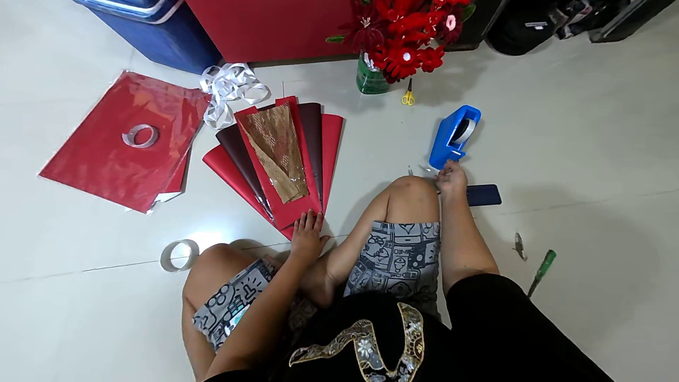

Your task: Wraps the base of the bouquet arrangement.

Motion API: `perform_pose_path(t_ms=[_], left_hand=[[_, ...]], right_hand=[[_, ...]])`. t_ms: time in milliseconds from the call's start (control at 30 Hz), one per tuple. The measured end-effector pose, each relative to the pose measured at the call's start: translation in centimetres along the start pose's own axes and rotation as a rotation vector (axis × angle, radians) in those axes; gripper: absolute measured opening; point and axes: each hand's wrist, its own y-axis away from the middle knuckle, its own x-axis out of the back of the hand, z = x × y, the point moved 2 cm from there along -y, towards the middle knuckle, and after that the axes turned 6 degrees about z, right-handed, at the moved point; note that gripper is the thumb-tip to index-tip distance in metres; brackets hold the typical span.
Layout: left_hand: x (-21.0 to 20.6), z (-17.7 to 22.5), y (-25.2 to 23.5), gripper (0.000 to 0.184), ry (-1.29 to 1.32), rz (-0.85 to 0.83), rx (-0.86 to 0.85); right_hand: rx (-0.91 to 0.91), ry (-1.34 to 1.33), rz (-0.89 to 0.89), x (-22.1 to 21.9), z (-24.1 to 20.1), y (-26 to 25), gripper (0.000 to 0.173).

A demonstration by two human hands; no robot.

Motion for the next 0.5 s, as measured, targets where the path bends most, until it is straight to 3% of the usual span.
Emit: perform_pose_path(t_ms=[167,367,500], left_hand=[[-0.1,0.0,0.1,0.082,-0.009,0.007,-0.003],[-0.2,-0.2,0.3,0.083,0.045,0.034,-0.009],[0.0,-0.2,0.4,0.083,0.072,0.025,-0.024]], right_hand=[[0.105,0.134,0.044,-0.5,-0.2,-0.9,0.041],[0.498,0.57,0.024,0.8,-1.6,-2.7,0.041],[0.571,0.727,0.06,1.0,-2.0,-2.2,0.041]])
